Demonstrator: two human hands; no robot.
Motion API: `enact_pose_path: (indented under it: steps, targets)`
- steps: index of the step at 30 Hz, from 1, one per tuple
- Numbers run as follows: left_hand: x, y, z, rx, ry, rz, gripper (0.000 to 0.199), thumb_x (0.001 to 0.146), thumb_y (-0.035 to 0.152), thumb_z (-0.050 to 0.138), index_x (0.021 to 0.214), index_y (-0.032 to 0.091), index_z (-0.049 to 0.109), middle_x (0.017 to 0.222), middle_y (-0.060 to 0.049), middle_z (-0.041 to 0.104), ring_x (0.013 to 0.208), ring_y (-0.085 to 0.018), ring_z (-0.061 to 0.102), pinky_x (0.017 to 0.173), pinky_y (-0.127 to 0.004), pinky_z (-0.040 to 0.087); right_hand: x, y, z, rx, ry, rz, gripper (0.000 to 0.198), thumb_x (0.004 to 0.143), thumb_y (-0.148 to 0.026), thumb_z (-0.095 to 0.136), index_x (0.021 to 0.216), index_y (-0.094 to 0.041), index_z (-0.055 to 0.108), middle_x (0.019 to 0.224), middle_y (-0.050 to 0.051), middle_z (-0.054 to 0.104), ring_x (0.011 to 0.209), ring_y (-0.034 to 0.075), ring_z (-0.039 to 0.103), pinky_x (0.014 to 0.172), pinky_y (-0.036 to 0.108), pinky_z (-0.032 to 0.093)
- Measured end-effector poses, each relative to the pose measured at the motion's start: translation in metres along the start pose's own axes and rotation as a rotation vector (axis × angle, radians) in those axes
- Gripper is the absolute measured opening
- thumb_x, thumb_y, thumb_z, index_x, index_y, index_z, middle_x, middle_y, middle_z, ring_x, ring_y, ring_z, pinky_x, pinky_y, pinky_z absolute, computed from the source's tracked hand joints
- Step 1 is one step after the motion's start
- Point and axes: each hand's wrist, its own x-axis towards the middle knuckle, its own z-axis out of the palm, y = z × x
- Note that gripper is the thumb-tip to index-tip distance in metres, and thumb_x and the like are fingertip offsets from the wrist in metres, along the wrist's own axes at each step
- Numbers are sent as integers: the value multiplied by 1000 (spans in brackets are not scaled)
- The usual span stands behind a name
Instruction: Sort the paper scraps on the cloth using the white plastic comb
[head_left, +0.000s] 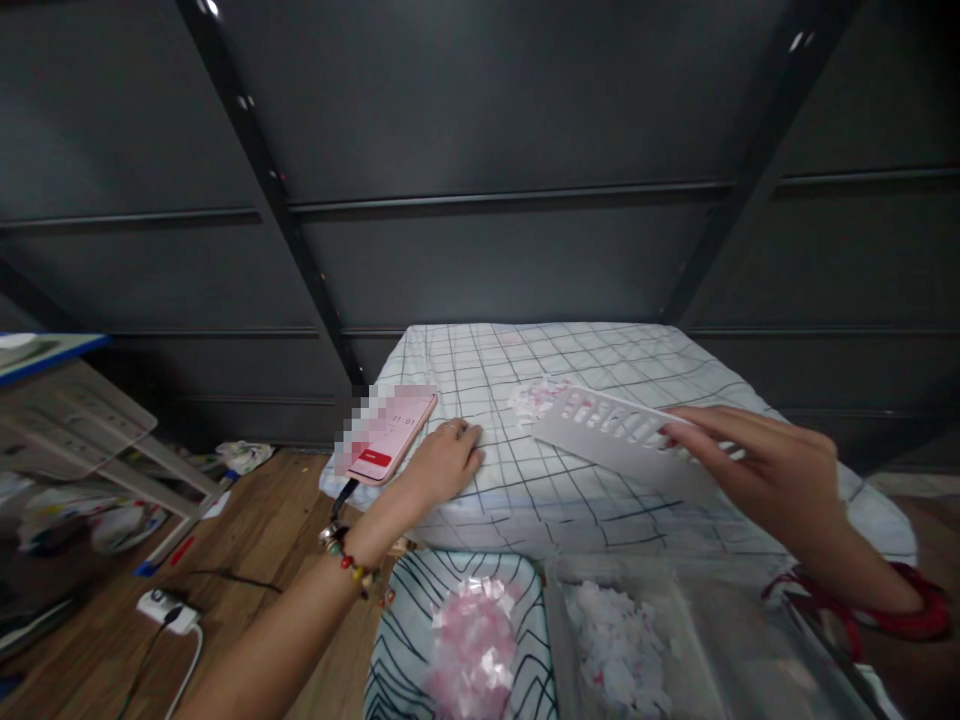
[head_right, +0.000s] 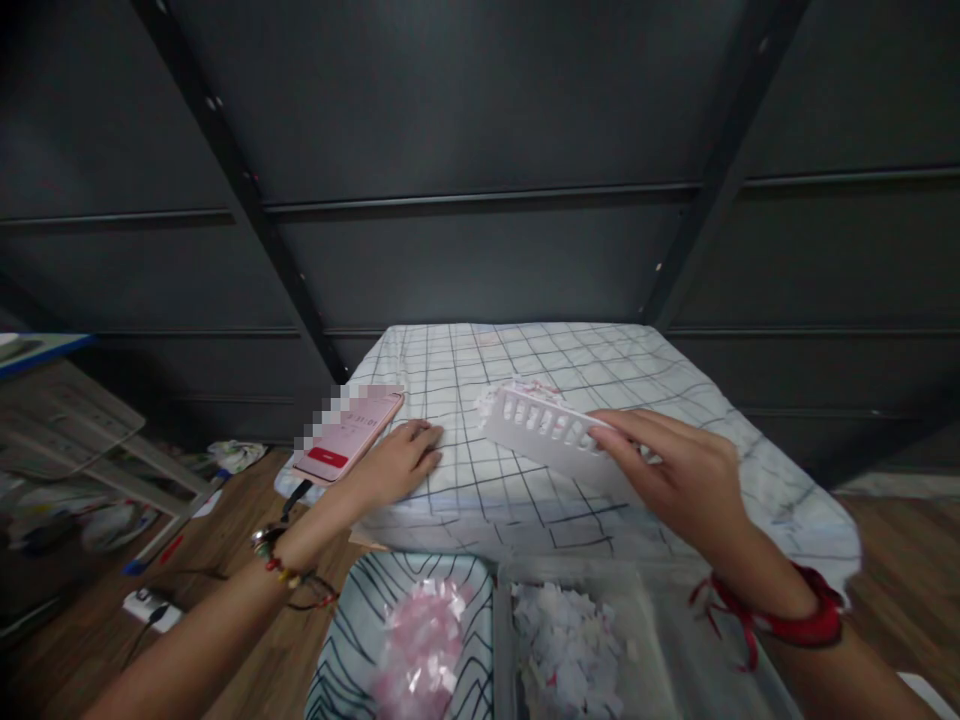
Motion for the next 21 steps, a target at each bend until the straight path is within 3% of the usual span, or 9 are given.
enact_pose_path:
  steps: [2,8,16,18,21]
  targets:
    - [7,4,-4,4,7,-26,38,95,27,35,127,8,47,125,-18,51,117,-26,49,99,-38,39,4,9,4,43,-14,-13,12,85,-26,53,84,-26,65,74,-1,72,65,20,68,53,30,53]
    - [21,7,5,-1,-20,-66,50,96,38,37,137,8,35,146,-21,30,136,-31,26,108,-43,27,2,25,14,140,-135,-98,14,86,-27,52,86,-25,66,78,-2,73,63,15,68,45,22,51]
    - [23,3,12,-23,-79,-92,59,96,42,36,142,6,27,147,-21,27,137,-31,21,111,-42,20,-5,41,14,133,-315,-21,24,88,-34,48,94,-23,68,83,0,74,64,14,68,53,22,54]
    - [26,3,8,-43,-91,-96,62,95,43,36,144,7,23,147,-21,27,137,-31,22,110,-43,22,1,48,13,138,-296,-6,23,88,-35,48,92,-24,68,84,0,74,65,16,69,54,23,55]
    - [39,1,1,-75,-98,-115,64,94,45,35,144,8,21,148,-21,26,136,-32,23,109,-45,24,18,67,10,84,-158,10,24,86,-38,51,89,-23,69,85,3,74,71,21,70,56,29,56]
